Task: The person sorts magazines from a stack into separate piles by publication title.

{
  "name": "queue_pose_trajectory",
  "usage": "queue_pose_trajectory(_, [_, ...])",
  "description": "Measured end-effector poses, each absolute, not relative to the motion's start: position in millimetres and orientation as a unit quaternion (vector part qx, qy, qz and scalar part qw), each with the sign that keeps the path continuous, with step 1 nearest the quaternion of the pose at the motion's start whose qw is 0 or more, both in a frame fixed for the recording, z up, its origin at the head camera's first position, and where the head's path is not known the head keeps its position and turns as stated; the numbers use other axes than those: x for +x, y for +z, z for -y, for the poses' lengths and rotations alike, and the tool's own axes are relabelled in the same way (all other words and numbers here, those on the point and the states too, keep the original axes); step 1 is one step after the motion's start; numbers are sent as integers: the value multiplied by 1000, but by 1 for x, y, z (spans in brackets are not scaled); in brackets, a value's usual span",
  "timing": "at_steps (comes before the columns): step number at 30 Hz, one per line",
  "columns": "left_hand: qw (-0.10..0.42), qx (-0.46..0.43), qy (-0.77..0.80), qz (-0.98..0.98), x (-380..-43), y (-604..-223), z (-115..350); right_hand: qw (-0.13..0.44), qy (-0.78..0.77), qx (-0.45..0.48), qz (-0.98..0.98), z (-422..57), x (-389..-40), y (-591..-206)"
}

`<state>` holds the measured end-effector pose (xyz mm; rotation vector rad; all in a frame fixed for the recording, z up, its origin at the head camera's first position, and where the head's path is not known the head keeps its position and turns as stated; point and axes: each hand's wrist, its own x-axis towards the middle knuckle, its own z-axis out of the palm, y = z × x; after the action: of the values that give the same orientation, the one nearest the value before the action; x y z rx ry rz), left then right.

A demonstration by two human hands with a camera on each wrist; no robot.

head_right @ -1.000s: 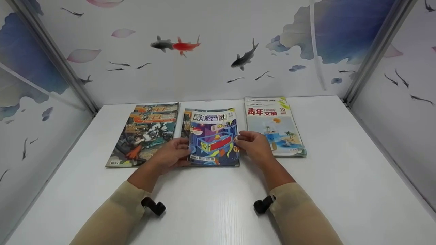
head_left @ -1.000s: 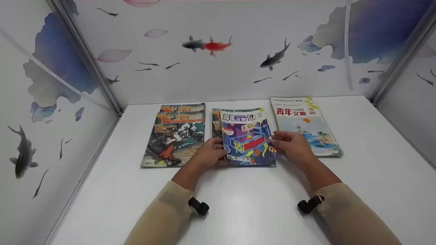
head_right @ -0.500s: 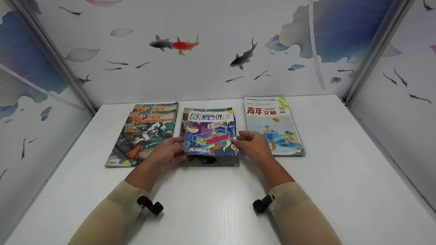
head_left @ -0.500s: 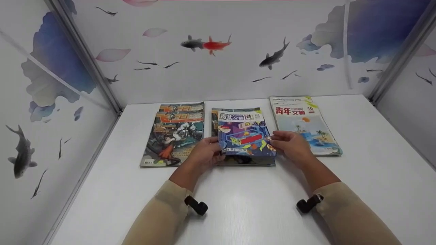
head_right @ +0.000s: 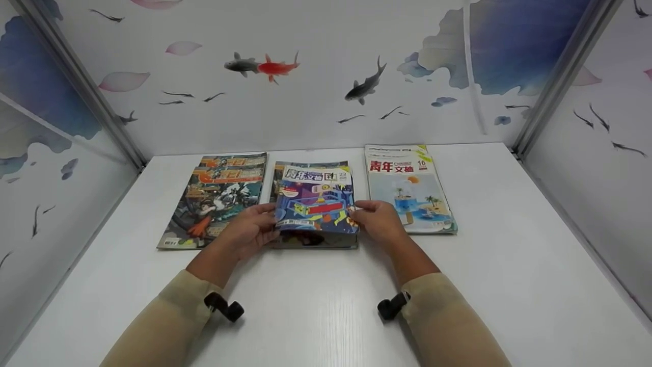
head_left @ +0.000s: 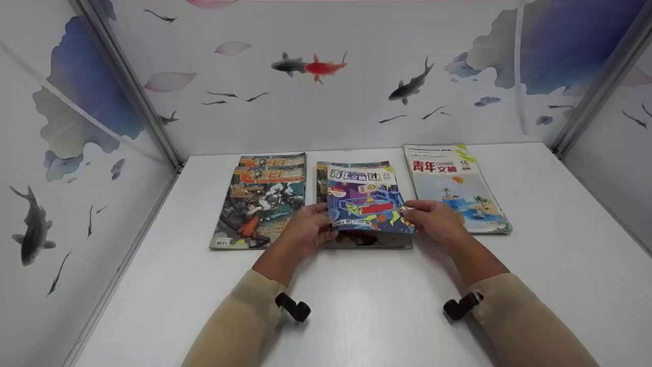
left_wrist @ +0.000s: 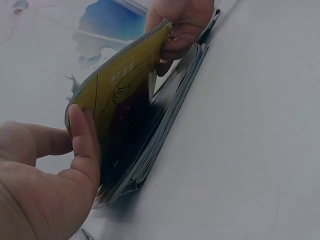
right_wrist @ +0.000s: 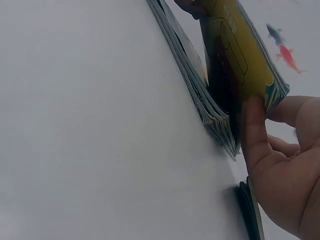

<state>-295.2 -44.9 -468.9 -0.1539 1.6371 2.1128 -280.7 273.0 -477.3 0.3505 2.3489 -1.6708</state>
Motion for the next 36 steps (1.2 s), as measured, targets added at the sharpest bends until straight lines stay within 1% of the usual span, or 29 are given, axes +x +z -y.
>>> queue_pose_trajectory(4, [234,-36,744,-625,-294,-468,45,130,-569,129,-802,-271,-280,-475])
queue_pose_trajectory(11, [211,-9,707,-675,-290,-467,43,129,-571,138,-799,-270,-277,-469])
queue_pose_trajectory(21, [205,-1,728,-655,-283,-462,27,116,-604,120,-779,-296,-278,-461])
queue_pose_trajectory(27, [200,16,753,-627,-278,-464,-3,102,-599,128,-784,-326,-271,-458])
queue_pose_trajectory(32, [192,12,780,-596,-270,-469,-44,101,-593,143,-786,-363,-261,-459])
queue_pose_trajectory(36, [196,13,795,-574,-263,-474,-76,100,-586,147,-791,-398,-252,-459])
